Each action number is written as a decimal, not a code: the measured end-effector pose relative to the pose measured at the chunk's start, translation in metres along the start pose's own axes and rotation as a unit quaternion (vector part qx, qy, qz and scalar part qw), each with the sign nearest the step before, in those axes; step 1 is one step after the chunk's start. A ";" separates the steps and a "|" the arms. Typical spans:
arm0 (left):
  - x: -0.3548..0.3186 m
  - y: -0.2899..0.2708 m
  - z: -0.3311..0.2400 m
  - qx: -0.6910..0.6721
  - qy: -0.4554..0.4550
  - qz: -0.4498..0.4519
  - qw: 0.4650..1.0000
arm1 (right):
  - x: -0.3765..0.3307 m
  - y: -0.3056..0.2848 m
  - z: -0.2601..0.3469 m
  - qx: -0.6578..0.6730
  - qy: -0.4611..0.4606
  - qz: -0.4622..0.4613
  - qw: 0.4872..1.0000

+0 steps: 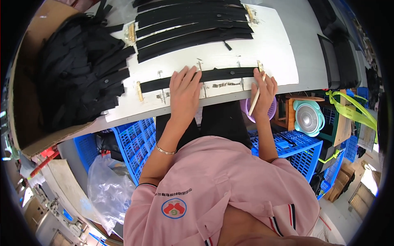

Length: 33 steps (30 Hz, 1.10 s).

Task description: Marking positions on black straps using a white pen and a template board for manufacturing.

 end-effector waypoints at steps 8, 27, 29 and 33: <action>-0.065 -0.033 0.046 0.084 -0.148 0.005 0.985 | 0.001 -0.003 0.005 -0.009 -0.013 -0.020 1.000; -0.082 -0.048 0.063 0.080 -0.169 -0.054 0.981 | 0.076 0.081 0.180 0.519 0.031 0.229 0.823; -0.081 -0.048 0.062 0.076 -0.162 -0.059 0.982 | 0.077 0.102 0.189 0.520 0.044 0.241 0.819; -0.083 -0.048 0.063 0.067 -0.164 -0.067 0.982 | 0.077 0.107 0.195 0.478 0.019 0.229 0.848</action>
Point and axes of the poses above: each hand's wrist, its own x-axis towards the middle knuckle, its own y-axis out of the palm, z = x × y, the point moved 10 cm from there along x, towards the middle knuckle, and after that the axes turned 13 degrees about z, right-handed, at the moved point
